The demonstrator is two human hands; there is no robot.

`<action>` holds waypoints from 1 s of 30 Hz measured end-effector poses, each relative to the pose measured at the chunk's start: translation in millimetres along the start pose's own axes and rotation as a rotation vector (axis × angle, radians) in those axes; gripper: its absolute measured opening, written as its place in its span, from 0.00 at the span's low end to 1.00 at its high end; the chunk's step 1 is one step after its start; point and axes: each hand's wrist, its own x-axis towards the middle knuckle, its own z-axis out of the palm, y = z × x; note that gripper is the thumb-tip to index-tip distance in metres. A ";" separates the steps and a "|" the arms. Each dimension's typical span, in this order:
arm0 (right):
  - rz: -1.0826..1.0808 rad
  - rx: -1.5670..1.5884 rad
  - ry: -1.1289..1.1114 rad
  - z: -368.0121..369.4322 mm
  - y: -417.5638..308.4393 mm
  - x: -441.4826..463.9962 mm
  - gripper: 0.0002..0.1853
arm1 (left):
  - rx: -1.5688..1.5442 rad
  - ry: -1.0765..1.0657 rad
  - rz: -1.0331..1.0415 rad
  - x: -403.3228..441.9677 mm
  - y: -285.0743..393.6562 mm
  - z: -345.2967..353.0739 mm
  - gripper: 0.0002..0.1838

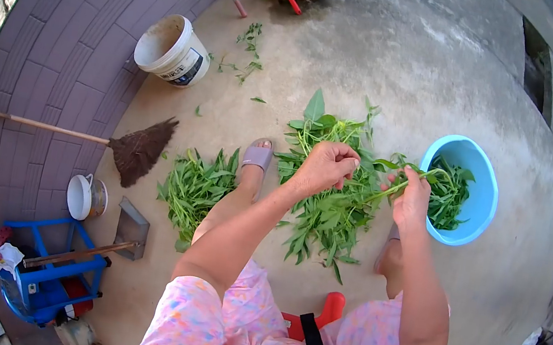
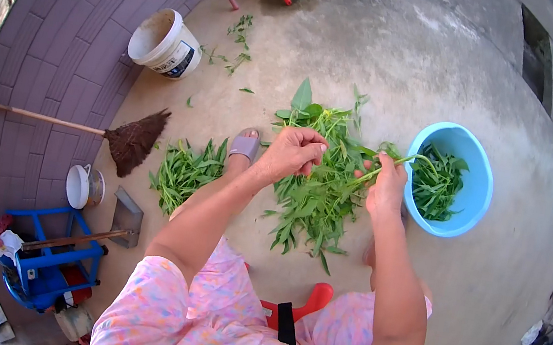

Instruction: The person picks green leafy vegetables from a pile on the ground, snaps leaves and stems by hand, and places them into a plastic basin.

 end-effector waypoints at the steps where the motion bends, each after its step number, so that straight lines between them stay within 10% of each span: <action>1: -0.001 -0.002 0.007 -1.6 -0.1 4.1 0.09 | -0.004 -0.006 -0.002 -1.5 1.3 2.4 0.07; 9: 0.021 0.553 0.071 -15.4 -11.4 25.2 0.10 | 0.231 -0.471 -0.274 -9.6 -24.4 36.4 0.09; 23: 0.116 0.767 -0.327 7.7 13.9 11.2 0.17 | -0.796 0.148 -0.219 12.1 -17.8 54.0 0.09; 30: 0.110 0.721 -0.367 10.1 10.7 2.8 0.18 | -0.808 0.163 -0.168 18.5 -20.7 53.6 0.05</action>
